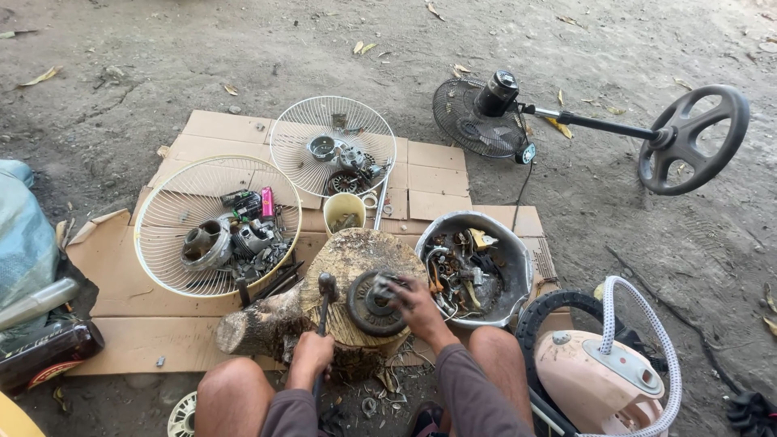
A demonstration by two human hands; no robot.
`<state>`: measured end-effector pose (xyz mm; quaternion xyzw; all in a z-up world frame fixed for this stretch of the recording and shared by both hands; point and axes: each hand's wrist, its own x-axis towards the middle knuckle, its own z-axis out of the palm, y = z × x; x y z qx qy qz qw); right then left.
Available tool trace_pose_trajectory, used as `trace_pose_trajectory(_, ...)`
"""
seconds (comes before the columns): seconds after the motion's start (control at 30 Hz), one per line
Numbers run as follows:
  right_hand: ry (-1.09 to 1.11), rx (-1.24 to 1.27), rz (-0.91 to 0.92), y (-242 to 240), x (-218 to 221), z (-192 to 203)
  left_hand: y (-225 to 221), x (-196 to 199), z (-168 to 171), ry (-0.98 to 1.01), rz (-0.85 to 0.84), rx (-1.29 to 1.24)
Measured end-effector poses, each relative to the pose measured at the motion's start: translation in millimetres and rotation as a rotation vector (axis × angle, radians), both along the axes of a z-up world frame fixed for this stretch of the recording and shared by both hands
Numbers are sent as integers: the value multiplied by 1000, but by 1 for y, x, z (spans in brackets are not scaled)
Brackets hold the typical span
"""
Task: Dismantling a motor component using a hammer and a punch on a wooden block
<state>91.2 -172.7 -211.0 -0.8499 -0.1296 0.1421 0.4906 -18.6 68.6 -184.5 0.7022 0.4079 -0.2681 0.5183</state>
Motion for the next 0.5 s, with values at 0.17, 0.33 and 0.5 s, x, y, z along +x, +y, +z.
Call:
trace_pose_trajectory(0.17, -136, -544, 240, 14, -16, 17, 0, -1, 1, 9, -4, 18)
trace_pose_trajectory(0.33, -107, -474, 172, 11, -3, -1, -1, -1, 5, 6, -35, 35)
trace_pose_trajectory(0.5, -96, -576, 202, 12, 4, -25, -3, -4, -2, -2, -68, 73)
